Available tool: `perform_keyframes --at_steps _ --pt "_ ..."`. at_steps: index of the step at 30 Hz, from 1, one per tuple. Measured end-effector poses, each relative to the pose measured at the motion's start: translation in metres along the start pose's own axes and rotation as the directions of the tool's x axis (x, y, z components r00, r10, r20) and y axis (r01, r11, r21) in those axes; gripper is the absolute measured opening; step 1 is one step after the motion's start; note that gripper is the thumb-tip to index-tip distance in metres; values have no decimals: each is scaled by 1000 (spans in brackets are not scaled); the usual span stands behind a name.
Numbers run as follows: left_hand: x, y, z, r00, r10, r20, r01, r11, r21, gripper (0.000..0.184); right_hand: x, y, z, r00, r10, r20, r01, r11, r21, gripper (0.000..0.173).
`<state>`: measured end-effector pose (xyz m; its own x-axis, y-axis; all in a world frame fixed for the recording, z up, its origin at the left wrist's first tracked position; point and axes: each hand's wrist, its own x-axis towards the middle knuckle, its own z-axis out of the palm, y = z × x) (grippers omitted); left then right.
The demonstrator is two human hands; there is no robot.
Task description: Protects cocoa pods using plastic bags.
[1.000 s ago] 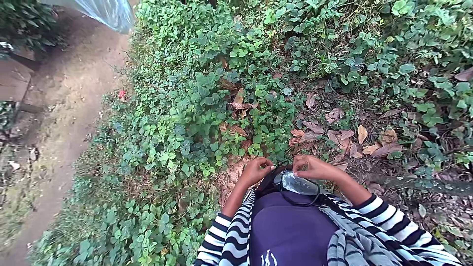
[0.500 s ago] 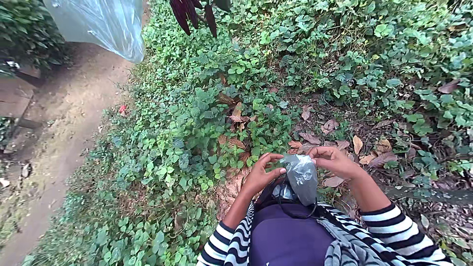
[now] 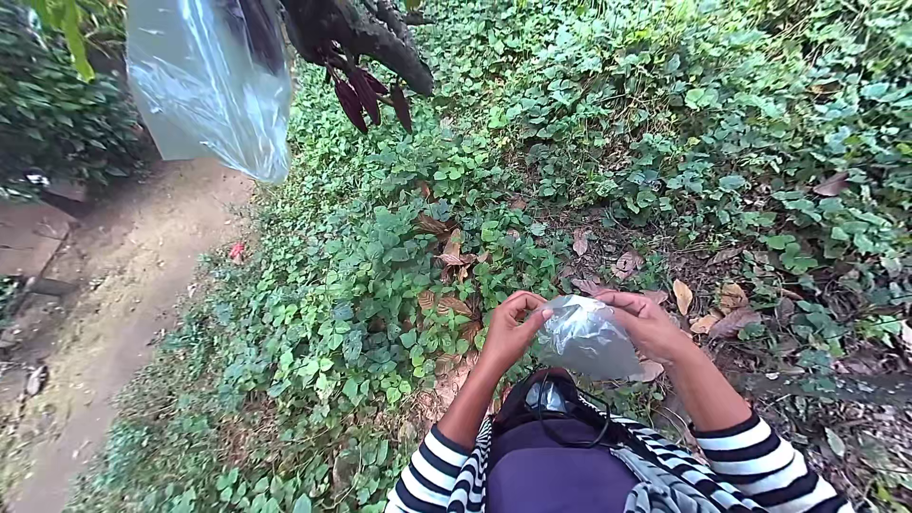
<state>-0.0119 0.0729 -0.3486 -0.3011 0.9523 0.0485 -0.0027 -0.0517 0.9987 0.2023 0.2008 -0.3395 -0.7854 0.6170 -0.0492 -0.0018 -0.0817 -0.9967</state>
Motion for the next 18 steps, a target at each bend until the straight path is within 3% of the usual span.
perform_keyframes --at_steps 1,5,7,9,12,13,18 --pt "1 5 0 999 -29 -22 29 999 -24 9 -1 1 -1 999 -29 -28 28 999 -17 25" --pt "3 22 -1 987 -101 -125 92 993 -78 7 -8 2 -3 991 -108 -82 107 994 -10 78" --pt "2 27 -2 984 -100 -148 85 990 -108 8 -12 4 -2 991 -109 -76 110 994 12 88" --pt "3 29 -3 981 -105 -166 83 987 -137 12 -17 6 1 994 -90 -68 92 995 31 77" --pt "3 29 -3 978 -107 -179 75 981 -178 16 -22 2 11 990 -18 -137 33 993 111 21" --pt "3 29 -4 979 -105 -176 71 979 -192 16 -22 3 14 984 -9 -177 31 992 120 11" --pt "1 32 -8 976 -140 -165 93 960 -264 15 -23 -4 10 962 -3 -273 57 980 192 16"
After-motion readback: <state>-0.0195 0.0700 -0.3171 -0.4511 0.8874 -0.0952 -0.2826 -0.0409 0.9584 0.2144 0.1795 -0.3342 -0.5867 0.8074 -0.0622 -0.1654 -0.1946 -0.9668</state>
